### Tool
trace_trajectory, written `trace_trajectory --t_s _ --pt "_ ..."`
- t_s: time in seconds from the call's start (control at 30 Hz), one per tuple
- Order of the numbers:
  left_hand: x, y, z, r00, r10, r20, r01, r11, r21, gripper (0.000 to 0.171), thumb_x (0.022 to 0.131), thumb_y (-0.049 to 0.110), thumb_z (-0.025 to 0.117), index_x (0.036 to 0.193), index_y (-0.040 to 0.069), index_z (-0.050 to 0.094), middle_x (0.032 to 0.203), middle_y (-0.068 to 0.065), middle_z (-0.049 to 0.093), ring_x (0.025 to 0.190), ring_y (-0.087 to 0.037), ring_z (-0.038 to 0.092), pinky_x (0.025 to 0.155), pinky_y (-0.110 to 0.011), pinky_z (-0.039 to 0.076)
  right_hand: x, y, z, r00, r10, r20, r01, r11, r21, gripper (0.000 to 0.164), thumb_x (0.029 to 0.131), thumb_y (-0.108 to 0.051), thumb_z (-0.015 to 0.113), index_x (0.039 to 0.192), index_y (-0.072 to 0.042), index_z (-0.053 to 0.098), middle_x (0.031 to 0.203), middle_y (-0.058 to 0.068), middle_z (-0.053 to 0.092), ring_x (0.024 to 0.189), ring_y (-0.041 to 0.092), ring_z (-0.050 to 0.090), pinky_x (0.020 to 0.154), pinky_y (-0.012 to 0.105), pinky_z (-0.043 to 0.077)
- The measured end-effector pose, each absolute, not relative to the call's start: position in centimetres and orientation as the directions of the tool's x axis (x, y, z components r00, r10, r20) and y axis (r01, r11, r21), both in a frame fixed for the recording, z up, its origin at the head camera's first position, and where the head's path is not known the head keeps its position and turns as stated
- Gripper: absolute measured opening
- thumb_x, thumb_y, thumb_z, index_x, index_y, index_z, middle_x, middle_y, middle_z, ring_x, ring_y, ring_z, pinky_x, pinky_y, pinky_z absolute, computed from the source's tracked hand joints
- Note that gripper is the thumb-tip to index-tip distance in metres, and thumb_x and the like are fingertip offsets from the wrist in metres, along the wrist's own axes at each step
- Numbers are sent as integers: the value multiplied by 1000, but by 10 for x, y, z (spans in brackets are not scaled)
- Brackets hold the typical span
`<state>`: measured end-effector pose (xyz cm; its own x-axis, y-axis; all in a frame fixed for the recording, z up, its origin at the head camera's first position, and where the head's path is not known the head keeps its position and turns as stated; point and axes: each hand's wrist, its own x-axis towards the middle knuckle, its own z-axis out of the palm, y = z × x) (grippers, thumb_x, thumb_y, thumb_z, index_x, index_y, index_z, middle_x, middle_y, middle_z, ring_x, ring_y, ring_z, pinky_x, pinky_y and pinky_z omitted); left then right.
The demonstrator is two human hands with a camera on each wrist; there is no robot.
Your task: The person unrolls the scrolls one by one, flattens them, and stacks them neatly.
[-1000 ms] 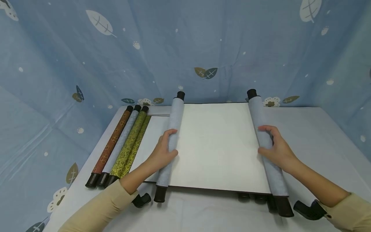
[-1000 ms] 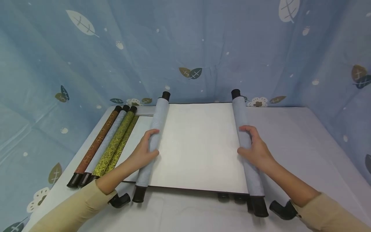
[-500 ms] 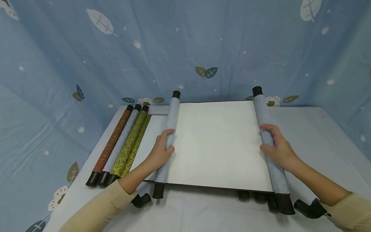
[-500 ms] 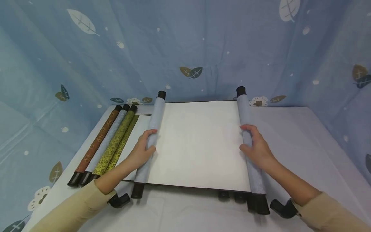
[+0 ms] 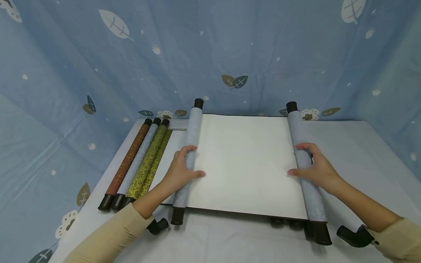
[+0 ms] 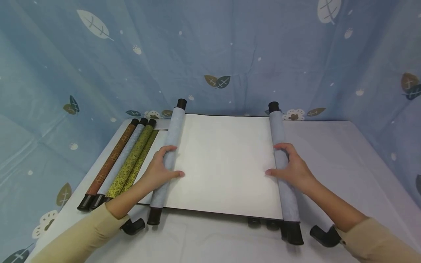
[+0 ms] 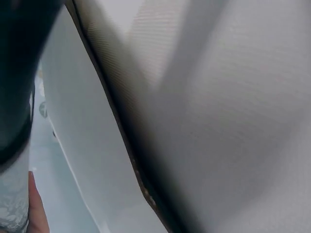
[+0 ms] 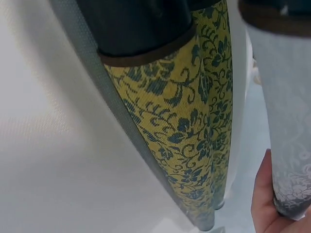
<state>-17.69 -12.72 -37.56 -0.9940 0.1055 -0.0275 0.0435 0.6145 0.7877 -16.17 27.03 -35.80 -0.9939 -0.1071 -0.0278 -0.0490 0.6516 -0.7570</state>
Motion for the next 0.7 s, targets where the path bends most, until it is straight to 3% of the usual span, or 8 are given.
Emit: trace_trajectory --t_s 0.17,0.37,0.5,0.7 --pt "-176 -130 -376 -992 119 -35 49 632 774 93 64 30 89 139 23 35 135 -18 36 116 -35 45 89 -52 40 -161 271 -357 -993 -117 -12 -68 655 -753 98 68 -27 86 140 -1 25 146 32 21 120 48 33 84 58 36" --pt "-179 -133 -377 -991 134 4 85 601 795 79 76 9 78 139 15 30 141 -18 34 132 -35 33 100 -55 33 -162 272 -357 -994 -110 8 -78 657 -750 93 70 -17 84 139 1 23 140 35 26 114 46 36 82 56 36" --pt "-180 -135 -376 -990 139 5 87 597 797 69 83 3 66 140 14 28 145 -16 31 136 -33 28 103 -55 30 -162 274 -358 -995 -101 0 -65 645 -761 87 74 -6 77 139 1 21 142 36 22 120 48 31 85 60 33" --pt "-180 -141 -374 -991 129 -45 46 626 778 66 86 4 53 144 21 29 137 -22 32 120 -38 39 89 -53 39 -164 280 -357 -987 -149 51 -136 642 -755 73 80 5 62 141 4 20 145 37 15 130 53 20 90 67 27"
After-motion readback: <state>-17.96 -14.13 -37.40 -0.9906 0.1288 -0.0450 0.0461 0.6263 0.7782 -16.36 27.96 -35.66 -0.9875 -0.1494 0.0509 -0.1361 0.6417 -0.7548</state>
